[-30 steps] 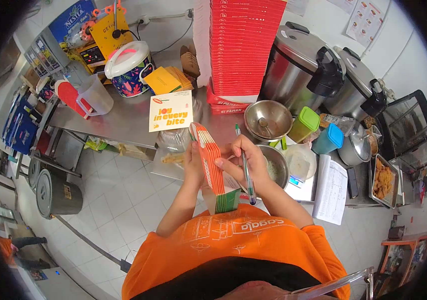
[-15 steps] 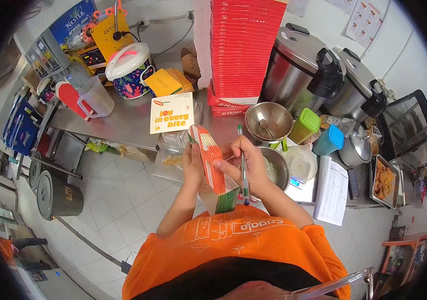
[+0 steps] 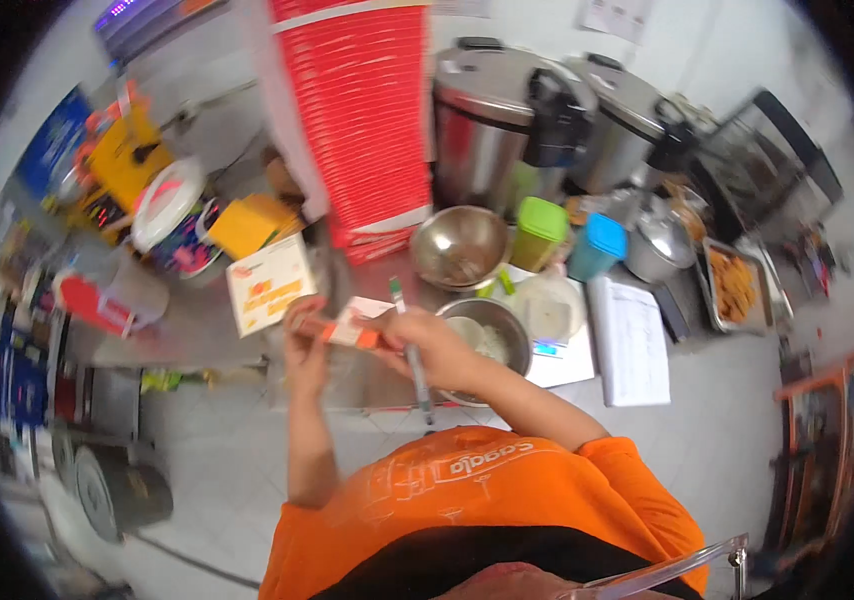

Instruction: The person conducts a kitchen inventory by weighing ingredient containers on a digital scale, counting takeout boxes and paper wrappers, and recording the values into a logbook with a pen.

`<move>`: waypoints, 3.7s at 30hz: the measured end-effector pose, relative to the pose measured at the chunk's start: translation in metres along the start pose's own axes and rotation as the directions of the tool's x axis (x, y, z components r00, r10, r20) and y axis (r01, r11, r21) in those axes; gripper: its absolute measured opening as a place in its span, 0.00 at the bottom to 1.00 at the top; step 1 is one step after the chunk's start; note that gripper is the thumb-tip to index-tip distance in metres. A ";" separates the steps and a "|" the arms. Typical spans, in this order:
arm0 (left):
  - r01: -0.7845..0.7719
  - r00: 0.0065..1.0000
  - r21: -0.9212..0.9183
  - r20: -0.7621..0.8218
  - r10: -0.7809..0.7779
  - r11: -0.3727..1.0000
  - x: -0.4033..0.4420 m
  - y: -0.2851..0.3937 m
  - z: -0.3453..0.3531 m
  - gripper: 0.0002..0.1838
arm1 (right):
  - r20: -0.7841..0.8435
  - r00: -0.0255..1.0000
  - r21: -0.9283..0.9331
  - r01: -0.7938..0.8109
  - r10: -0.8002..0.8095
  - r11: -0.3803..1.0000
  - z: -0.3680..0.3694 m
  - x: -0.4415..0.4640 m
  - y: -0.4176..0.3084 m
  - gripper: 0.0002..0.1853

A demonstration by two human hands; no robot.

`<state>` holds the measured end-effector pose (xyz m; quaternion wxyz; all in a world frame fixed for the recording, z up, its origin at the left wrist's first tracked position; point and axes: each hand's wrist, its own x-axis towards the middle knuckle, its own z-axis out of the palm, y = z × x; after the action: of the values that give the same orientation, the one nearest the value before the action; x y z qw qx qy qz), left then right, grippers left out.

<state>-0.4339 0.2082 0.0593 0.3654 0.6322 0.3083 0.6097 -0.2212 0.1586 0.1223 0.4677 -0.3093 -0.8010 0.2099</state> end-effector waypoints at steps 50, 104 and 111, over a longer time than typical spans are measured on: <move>-0.037 0.312 0.516 0.820 -0.481 0.856 -0.171 0.044 0.444 0.20 | -0.775 0.064 0.229 -0.899 0.628 0.374 -0.348 -0.474 0.128 0.11; 0.099 0.474 0.349 0.807 -0.352 0.932 -0.171 0.020 0.450 0.11 | -0.863 0.098 0.133 -0.902 0.495 0.411 -0.323 -0.557 0.064 0.14; -0.501 0.466 -0.036 0.831 0.304 0.865 -0.140 0.072 0.516 0.21 | -0.320 0.278 0.905 -0.193 0.906 0.379 -0.321 -0.400 0.034 0.10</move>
<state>0.0672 0.0076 0.0482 0.2399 0.9291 0.0097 0.2812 0.2193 -0.0786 0.0057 0.7270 -0.4427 -0.1408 0.5056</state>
